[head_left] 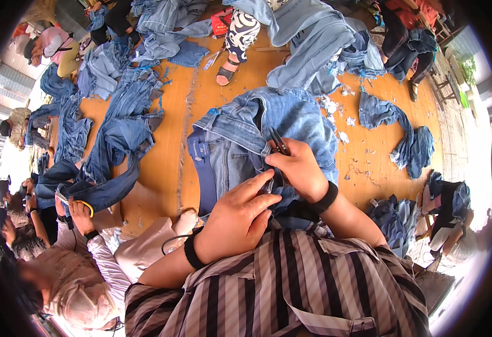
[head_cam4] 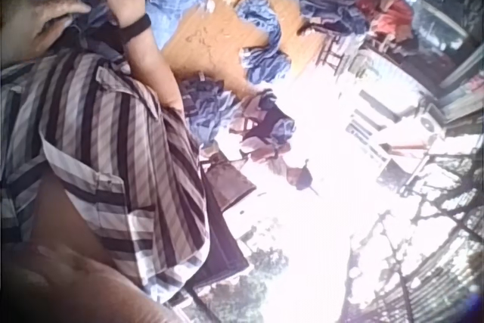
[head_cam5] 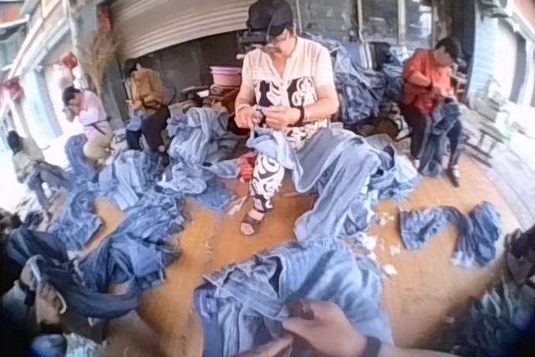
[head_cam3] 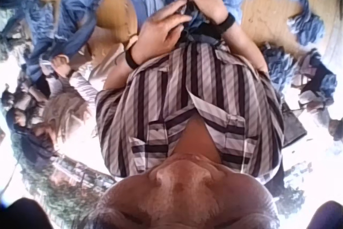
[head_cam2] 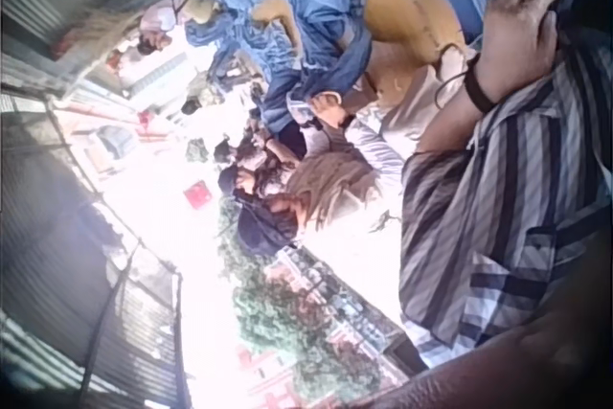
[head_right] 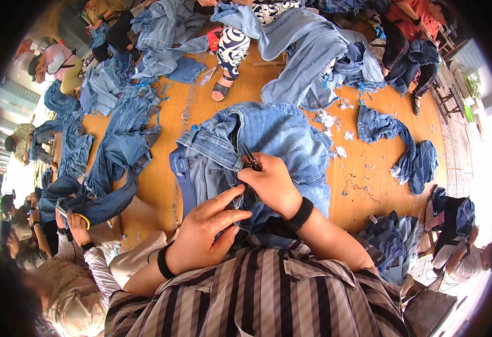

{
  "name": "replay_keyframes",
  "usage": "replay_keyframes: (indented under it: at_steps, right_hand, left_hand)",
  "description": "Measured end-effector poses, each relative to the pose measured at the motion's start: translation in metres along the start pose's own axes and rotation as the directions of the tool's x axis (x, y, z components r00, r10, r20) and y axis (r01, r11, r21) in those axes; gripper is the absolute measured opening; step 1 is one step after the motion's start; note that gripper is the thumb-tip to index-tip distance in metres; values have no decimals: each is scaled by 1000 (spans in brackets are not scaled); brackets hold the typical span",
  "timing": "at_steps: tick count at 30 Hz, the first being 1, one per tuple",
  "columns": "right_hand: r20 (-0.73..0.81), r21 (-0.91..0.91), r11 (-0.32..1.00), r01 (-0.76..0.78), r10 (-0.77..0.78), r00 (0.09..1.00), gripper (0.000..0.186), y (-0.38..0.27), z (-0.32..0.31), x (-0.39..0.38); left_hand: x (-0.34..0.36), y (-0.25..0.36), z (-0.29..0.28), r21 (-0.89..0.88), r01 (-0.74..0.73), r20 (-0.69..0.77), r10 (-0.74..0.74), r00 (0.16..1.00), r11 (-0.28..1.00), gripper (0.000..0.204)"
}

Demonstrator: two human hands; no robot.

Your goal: Inspecting and trimming threads from pairs of denim jeans in a workshop environment.

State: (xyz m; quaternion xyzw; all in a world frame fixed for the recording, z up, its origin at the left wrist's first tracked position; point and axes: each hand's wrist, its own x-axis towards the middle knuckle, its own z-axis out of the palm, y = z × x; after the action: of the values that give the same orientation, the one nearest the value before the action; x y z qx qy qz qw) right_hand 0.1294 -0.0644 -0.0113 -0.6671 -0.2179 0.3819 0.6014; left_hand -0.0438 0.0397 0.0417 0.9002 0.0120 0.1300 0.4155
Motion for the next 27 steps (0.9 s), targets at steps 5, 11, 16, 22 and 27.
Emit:
replay_keyframes:
  at_steps: [5,11,16,22,27]
  right_hand:
    - [-1,-60,998,17,-17,1000,21,0,-7,-7]
    - [93,-176,984,-13,30,995,37,-9,-13,-10]
    - [78,-328,933,149,-131,988,51,-8,-14,-13]
    - [-31,-277,956,95,-107,994,26,-6,-19,-12]
    - [-43,-5,999,-43,43,998,18,-16,-20,-23]
  left_hand:
    - [3,-2,3,113,-167,127,153,980,979,28]
    - [2,-4,7,184,-199,200,161,966,963,22]
    - [8,-4,15,259,-244,194,197,961,934,19]
    - [7,-8,11,89,-204,133,192,972,975,16]
    - [9,-10,9,-35,-167,89,169,982,985,22]
